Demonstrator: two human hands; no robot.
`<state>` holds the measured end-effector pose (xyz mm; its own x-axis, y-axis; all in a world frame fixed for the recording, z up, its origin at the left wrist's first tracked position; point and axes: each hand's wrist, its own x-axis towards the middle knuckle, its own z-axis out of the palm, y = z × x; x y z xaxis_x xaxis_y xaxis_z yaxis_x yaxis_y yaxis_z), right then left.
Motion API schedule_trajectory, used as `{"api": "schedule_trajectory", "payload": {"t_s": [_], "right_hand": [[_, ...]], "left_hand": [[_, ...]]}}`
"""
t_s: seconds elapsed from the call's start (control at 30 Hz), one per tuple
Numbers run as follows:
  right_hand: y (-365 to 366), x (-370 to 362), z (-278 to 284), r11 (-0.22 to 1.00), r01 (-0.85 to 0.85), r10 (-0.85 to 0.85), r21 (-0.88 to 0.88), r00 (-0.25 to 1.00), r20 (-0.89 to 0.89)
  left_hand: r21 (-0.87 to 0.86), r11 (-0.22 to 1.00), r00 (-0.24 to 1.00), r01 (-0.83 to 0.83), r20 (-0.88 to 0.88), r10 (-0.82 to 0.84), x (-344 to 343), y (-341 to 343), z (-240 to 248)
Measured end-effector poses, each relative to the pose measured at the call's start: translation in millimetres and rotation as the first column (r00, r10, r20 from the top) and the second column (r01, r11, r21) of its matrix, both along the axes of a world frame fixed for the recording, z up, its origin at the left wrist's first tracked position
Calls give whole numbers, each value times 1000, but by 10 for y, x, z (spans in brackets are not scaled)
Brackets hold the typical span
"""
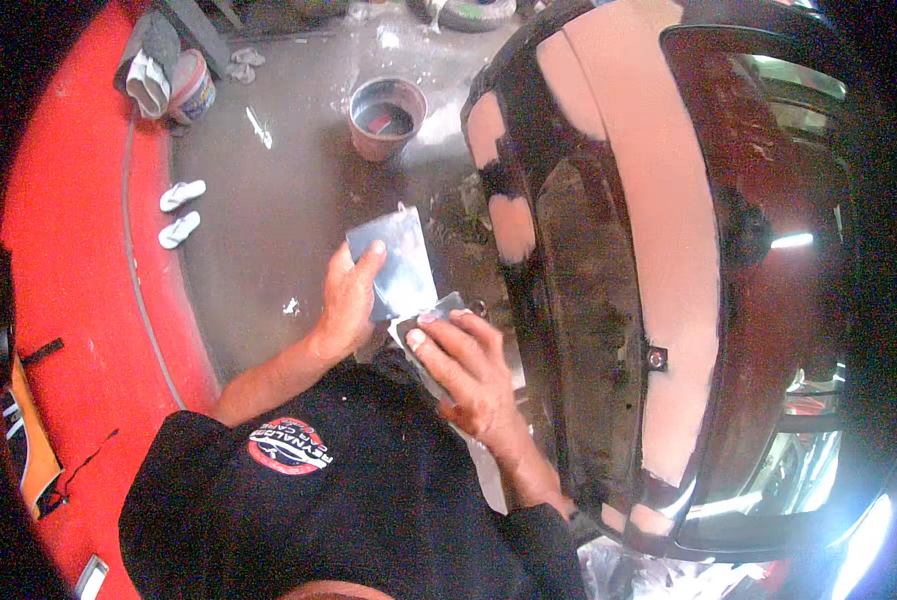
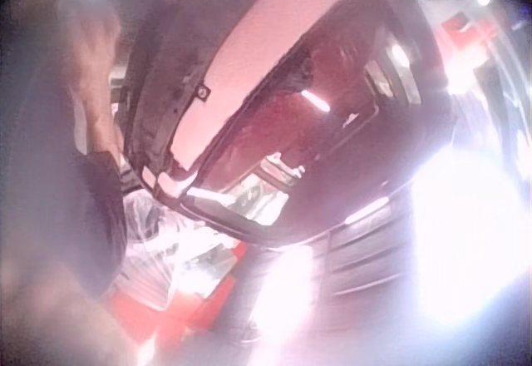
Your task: The person sands a car bumper with a sanding block, moving across multiple sections of the surface. The person holds a second sanding block in the other hand and occasionally switches between them while working on the bumper.
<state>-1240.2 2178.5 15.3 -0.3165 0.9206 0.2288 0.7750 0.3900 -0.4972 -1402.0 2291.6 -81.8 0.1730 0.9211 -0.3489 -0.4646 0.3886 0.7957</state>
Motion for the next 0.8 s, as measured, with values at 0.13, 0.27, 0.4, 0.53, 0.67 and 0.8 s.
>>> {"api": "schedule_trajectory", "payload": {"t_s": [0.13, 0.27, 0.4, 0.53, 0.67, 0.8], "right_hand": [[82, -56, -85, 977, 157, -162, 142, 986, 26], [78, 169, -34, 890, 414, -427, 192, 904, 30], [-178, 357, 253, 952, 278, -258, -129, 954, 152], [-315, 489, 378, 968, 250, -243, -17, 953, 179], [-299, 703, 345, 899, 302, -375, 317, 904, 203], [-225, 694, 295, 887, 416, -427, 201, 904, 11]], "left_hand": [[-275, 882, 803, 382, 571, -170, -55, 52, 216], [-150, 952, 857, 267, 488, -163, 11, 75, 456], [155, 961, 973, 231, -42, -227, 461, -93, 605], [7, 927, 906, 376, 205, -369, 485, -108, 731], [-276, 827, 777, 489, 569, -269, 435, -107, 866], [91, 901, 858, 424, 277, -432, 547, -174, 899]]}}
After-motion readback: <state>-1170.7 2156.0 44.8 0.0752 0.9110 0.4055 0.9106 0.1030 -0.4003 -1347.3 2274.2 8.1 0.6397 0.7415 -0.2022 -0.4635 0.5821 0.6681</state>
